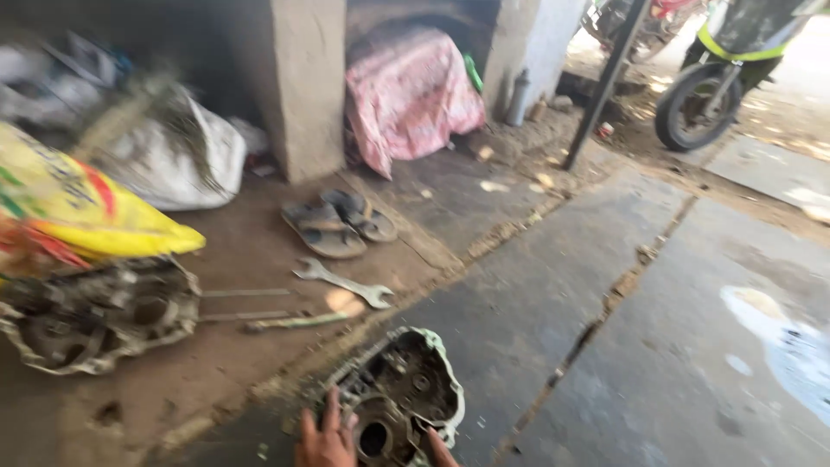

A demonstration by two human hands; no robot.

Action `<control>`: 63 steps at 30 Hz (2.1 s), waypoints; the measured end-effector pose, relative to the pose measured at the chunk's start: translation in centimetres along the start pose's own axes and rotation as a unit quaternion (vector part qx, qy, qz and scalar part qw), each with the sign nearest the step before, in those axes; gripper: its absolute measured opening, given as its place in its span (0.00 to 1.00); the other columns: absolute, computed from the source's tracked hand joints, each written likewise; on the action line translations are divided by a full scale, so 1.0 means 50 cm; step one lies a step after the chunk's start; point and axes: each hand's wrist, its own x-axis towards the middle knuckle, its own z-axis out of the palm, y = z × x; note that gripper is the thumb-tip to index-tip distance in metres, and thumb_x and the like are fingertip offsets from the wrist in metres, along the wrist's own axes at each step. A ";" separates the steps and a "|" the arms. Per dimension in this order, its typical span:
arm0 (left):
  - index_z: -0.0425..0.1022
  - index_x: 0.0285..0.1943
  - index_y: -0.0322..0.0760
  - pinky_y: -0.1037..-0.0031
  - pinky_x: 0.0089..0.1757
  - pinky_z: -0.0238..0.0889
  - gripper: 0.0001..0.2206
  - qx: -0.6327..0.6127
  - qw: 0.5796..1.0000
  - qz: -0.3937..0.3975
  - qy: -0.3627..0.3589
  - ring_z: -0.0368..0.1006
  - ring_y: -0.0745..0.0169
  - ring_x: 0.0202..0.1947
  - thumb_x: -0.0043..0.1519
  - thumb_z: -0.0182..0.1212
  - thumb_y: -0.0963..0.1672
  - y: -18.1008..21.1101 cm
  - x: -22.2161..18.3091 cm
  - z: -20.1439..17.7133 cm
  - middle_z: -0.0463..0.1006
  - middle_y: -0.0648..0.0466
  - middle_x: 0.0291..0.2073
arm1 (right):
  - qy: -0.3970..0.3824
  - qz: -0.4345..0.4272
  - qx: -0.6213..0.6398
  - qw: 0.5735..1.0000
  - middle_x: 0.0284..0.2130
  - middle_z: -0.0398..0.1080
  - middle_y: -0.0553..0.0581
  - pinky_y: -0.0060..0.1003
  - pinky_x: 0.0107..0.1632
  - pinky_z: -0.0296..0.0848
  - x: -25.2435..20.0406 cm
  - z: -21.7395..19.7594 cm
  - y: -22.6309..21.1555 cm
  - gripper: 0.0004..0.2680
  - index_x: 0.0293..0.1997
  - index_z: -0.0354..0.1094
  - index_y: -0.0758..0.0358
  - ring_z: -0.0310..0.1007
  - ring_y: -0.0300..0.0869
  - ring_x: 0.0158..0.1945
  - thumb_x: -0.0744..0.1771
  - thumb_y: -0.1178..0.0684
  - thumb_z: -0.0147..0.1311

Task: Scraping and cleaning the interior surface of a motorcycle engine casing with a tool.

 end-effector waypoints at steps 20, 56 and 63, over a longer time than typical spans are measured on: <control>0.60 0.77 0.61 0.53 0.47 0.74 0.27 0.019 0.993 0.011 0.114 0.75 0.31 0.51 0.66 0.56 0.53 0.087 -0.116 -0.099 0.65 0.33 0.66 | -0.025 -0.044 -0.193 0.980 0.22 0.73 0.60 0.36 0.20 0.72 -0.013 -0.162 -0.245 0.27 0.74 0.55 0.63 0.71 0.42 0.19 0.64 0.67 0.47; 0.59 0.76 0.61 0.55 0.47 0.74 0.28 -0.043 0.991 0.013 0.127 0.73 0.31 0.53 0.65 0.58 0.50 0.073 -0.103 -0.069 0.61 0.35 0.69 | -0.153 -0.049 -0.322 0.933 0.21 0.70 0.50 0.30 0.18 0.67 -0.052 -0.124 -0.163 0.27 0.75 0.46 0.58 0.67 0.33 0.16 0.66 0.71 0.43; 0.61 0.75 0.59 0.54 0.47 0.74 0.28 -0.041 0.989 0.028 0.140 0.74 0.32 0.51 0.65 0.60 0.50 0.068 -0.101 -0.068 0.62 0.34 0.67 | -0.123 -0.107 -0.223 0.961 0.17 0.69 0.51 0.31 0.18 0.71 -0.043 -0.144 -0.251 0.28 0.75 0.50 0.50 0.68 0.38 0.16 0.65 0.68 0.48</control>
